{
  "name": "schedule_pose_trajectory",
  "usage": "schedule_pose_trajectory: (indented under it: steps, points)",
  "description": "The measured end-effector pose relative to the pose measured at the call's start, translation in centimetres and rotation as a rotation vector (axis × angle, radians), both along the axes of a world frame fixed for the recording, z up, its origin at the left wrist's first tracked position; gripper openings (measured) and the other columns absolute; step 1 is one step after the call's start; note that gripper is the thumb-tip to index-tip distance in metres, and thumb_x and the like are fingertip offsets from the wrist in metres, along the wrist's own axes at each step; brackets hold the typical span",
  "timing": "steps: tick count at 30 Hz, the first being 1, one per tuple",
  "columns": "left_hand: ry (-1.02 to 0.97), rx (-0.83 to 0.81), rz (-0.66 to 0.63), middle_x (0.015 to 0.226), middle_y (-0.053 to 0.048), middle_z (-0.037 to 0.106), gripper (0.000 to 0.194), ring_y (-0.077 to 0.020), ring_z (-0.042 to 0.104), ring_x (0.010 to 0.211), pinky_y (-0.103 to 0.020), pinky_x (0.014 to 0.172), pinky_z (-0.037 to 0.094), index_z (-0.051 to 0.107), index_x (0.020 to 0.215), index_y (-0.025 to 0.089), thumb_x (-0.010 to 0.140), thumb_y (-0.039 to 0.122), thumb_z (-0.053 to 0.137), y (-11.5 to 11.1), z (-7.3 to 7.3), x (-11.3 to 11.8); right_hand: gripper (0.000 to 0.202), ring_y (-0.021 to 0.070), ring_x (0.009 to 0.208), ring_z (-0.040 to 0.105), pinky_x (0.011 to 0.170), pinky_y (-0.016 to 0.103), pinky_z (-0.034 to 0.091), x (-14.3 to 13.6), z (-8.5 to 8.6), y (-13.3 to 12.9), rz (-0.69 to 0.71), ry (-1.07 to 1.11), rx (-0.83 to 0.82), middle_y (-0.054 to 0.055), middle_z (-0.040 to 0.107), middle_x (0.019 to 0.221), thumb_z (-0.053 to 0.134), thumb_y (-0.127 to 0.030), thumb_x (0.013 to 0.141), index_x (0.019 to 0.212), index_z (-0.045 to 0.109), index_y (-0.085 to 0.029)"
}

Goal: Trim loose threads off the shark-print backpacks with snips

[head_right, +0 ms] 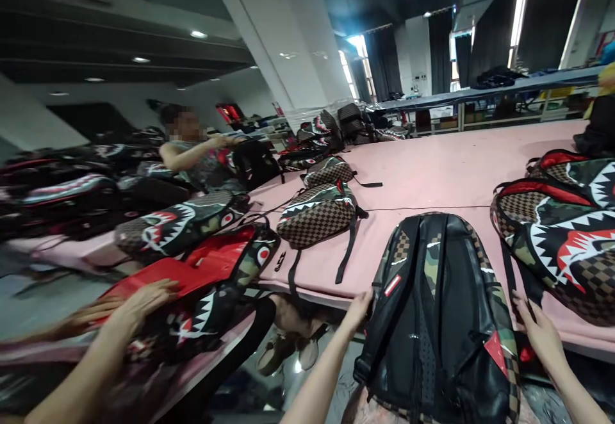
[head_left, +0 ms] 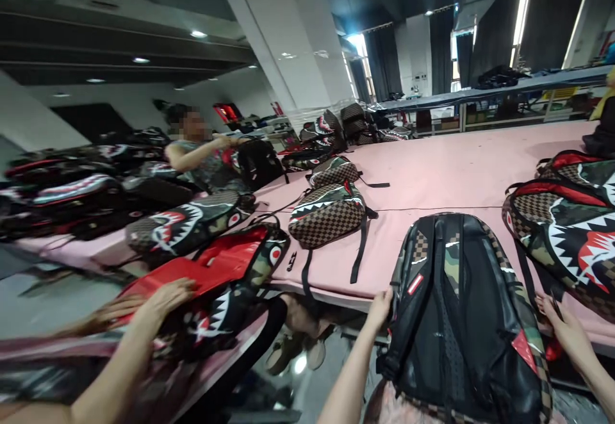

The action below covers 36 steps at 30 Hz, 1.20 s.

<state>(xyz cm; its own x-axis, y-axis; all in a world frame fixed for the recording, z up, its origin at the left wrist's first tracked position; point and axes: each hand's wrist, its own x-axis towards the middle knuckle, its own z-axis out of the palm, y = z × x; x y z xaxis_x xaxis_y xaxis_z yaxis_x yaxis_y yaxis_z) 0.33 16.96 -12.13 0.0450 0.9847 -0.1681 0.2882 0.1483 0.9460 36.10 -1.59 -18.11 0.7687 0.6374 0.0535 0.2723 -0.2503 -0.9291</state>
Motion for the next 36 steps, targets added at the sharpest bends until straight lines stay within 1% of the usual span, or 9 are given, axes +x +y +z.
schedule_pose_trajectory:
  steps: [7, 12, 15, 19, 21, 24, 29, 33, 36]
  points:
    - [-0.155, 0.003, 0.014, 0.074, -0.011, 0.068, 0.056, -0.0285, 0.062, 0.082, -0.04, 0.077, 0.044, 0.067, 0.076, 0.011, 0.057, 0.064, 0.06, -3.4, -0.2, 1.0, 0.061, 0.0357, 0.114, 0.048, 0.099, 0.048, 0.034, -1.8, -1.6, 2.4, 0.025, 0.178, -0.156, 0.015, 0.06, 0.114, 0.05, -0.059, 0.064, 0.102, 0.064, -0.014]
    - [-0.237, 0.1, -0.019, 0.076, -0.008, 0.068, 0.052, -0.0252, 0.06, 0.08, -0.037, 0.079, 0.044, 0.067, 0.078, 0.011, 0.062, 0.059, 0.06, -3.6, 2.3, 0.3, 0.06, 0.0294, 0.119, 0.044, 0.104, 0.039, 0.029, -2.9, 2.7, 0.5, 0.063, 0.174, 0.041, 0.011, 0.056, 0.121, 0.046, -0.058, 0.073, 0.111, 0.058, -0.013]
    - [-0.284, 0.193, -0.04, 0.089, -0.007, 0.067, 0.048, -0.0236, 0.058, 0.092, -0.036, 0.087, 0.04, 0.066, 0.086, 0.013, 0.067, 0.056, 0.058, -1.8, 5.4, 0.5, 0.056, 0.0274, 0.121, 0.042, 0.106, 0.038, 0.027, -3.4, 7.0, 0.1, 0.019, 0.001, 0.179, 0.009, 0.053, 0.125, 0.043, -0.054, 0.079, 0.118, 0.054, -0.016]
    - [-0.299, 0.285, -0.206, 0.103, -0.008, 0.066, 0.045, -0.0251, 0.055, 0.104, -0.039, 0.096, 0.036, 0.065, 0.097, 0.016, 0.068, 0.05, 0.061, 1.8, 12.3, 1.6, 0.054, 0.0278, 0.123, 0.039, 0.104, 0.043, 0.029, -5.6, 10.7, 0.5, -0.068, -0.312, 0.286, 0.009, 0.044, 0.133, 0.039, -0.04, 0.085, 0.134, 0.037, -0.018]
    - [-0.297, 0.413, -0.151, 0.108, -0.008, 0.064, 0.044, -0.025, 0.053, 0.107, -0.041, 0.099, 0.034, 0.064, 0.101, 0.017, 0.075, 0.051, 0.052, 2.7, 16.0, 2.4, 0.058, 0.0266, 0.125, 0.037, 0.101, 0.041, 0.035, -7.6, 10.1, 0.5, 0.029, -0.459, 0.306, 0.008, 0.038, 0.138, 0.039, -0.03, 0.085, 0.14, 0.025, -0.02]
    - [-0.247, 0.628, -0.144, 0.13, -0.005, 0.05, 0.047, -0.0209, 0.04, 0.123, -0.037, 0.106, 0.025, 0.051, 0.121, 0.022, 0.084, 0.049, 0.04, 2.3, 20.2, 3.6, 0.064, 0.0246, 0.125, 0.038, 0.087, 0.037, 0.051, -11.0, 7.1, 0.2, 0.26, -0.571, 0.316, 0.004, 0.032, 0.142, 0.038, -0.015, 0.081, 0.141, 0.018, -0.026]
    - [0.166, 1.189, -0.24, 0.14, -0.008, 0.037, 0.044, -0.0209, 0.03, 0.129, -0.041, 0.109, 0.02, 0.042, 0.128, 0.02, 0.086, 0.034, 0.043, -1.3, 22.8, 4.9, 0.069, 0.0219, 0.127, 0.034, 0.089, 0.035, 0.049, -14.6, 3.8, -1.2, 0.442, -0.668, 0.355, 0.007, 0.029, 0.143, 0.029, 0.001, 0.076, 0.141, 0.018, -0.023]
    - [0.219, 1.414, -0.352, 0.128, -0.008, 0.051, 0.034, -0.0207, 0.044, 0.12, -0.042, 0.102, 0.033, 0.049, 0.12, 0.022, 0.086, 0.022, 0.044, -3.8, 24.2, 5.3, 0.071, 0.0212, 0.128, 0.033, 0.091, 0.033, 0.047, -14.4, 5.5, -2.4, 0.495, -0.64, 0.328, 0.009, 0.031, 0.142, 0.03, 0.002, 0.073, 0.14, 0.022, -0.021]
    - [0.285, 1.499, -0.495, 0.117, -0.008, 0.058, 0.033, -0.0223, 0.049, 0.115, -0.043, 0.101, 0.035, 0.053, 0.113, 0.02, 0.081, 0.026, 0.054, -4.8, 25.8, 5.8, 0.072, 0.0195, 0.118, 0.046, 0.084, 0.031, 0.051, -13.1, 7.6, -2.8, 0.511, -0.565, 0.332, 0.009, 0.045, 0.132, 0.03, 0.002, 0.066, 0.134, 0.033, -0.021]
